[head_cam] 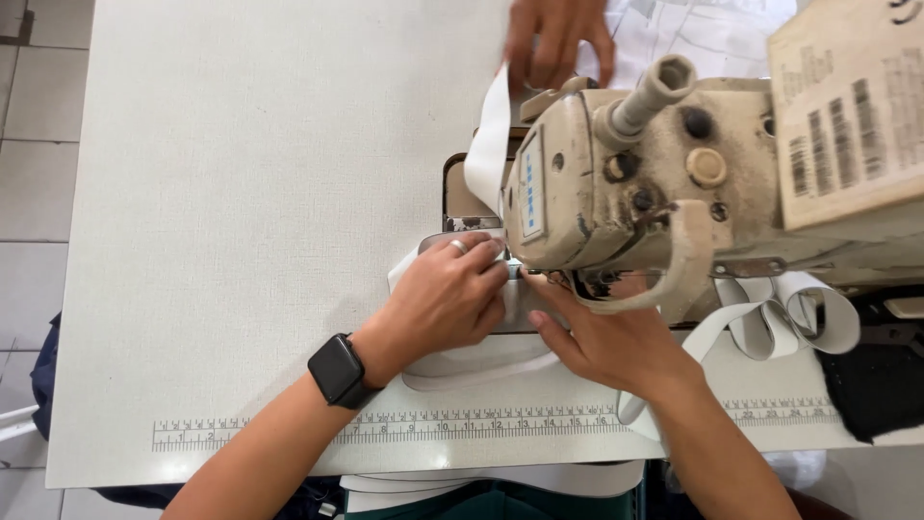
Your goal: Sewing white elastic bands using an industrial sewing machine.
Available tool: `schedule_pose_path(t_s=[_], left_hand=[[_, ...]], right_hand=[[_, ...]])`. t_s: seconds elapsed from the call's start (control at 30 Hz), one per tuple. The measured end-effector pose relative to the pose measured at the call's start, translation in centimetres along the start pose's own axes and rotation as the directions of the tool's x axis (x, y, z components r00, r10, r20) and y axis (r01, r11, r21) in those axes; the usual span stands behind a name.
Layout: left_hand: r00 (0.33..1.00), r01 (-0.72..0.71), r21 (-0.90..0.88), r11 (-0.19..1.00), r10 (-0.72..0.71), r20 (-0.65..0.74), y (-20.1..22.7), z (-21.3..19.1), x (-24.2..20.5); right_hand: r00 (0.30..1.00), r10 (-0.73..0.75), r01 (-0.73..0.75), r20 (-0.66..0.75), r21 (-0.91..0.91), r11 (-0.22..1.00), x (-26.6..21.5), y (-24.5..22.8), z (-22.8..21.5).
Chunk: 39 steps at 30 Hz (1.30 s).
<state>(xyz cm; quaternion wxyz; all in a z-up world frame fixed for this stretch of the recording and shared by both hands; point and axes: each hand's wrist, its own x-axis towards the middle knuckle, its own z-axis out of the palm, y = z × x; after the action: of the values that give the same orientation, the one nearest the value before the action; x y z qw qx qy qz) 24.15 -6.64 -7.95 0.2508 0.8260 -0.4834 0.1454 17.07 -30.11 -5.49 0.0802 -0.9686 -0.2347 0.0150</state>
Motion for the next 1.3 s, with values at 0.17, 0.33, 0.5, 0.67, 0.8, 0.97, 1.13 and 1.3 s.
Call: schedule_pose_path(t_s=[0.17,0.33,0.5,0.67,0.8,0.97,1.13,1.3], left_hand=[[0.999,0.048,-0.001,0.999,-0.048,-0.013,-1.1,0.5,0.5],[0.999,0.037,-0.091,0.995,-0.040,-0.037,-1.4,-0.2,1.2],[0.989,0.073,-0.223,0.972,-0.099,-0.107,3.4,-4.8,0.9],[0.988,0.015,-0.693,0.720,0.098,0.123,13.5,-9.2,-0.5],[0.819,0.573,-0.184,0.799,-0.563,0.108,4.0,-10.3,-2.5],[0.777,0.463,0.487,0.741,-0.076,-0.625,-13.8,-12.6,2.3],[0.845,0.520,0.527,0.673,-0.494,-0.203,-16.1,-8.5,2.2],[0.892,0.254,0.205,0.945,-0.147,-0.427,-6.4,-6.6,1.7]], right_hand=[[0.981,0.043,-0.055,-0.190,-0.057,0.997,-6.6,2.4,-5.9],[0.961,0.249,-0.247,0.117,-0.033,0.968,-12.8,3.1,-2.8],[0.975,-0.011,0.092,-0.220,0.362,0.927,-13.6,-3.0,-6.1],[0.913,-0.024,0.300,-0.406,0.634,0.713,-14.1,-7.5,-8.2],[0.758,-0.050,0.392,-0.651,0.393,0.832,-12.3,-4.4,-5.4],[0.759,0.113,-0.198,-0.641,-0.062,0.978,-13.3,1.9,-4.5],[0.772,0.219,-0.222,-0.597,0.069,0.973,-15.7,1.1,-3.9],[0.853,0.108,-0.027,-0.510,0.163,0.986,-14.1,-1.9,-1.5]])
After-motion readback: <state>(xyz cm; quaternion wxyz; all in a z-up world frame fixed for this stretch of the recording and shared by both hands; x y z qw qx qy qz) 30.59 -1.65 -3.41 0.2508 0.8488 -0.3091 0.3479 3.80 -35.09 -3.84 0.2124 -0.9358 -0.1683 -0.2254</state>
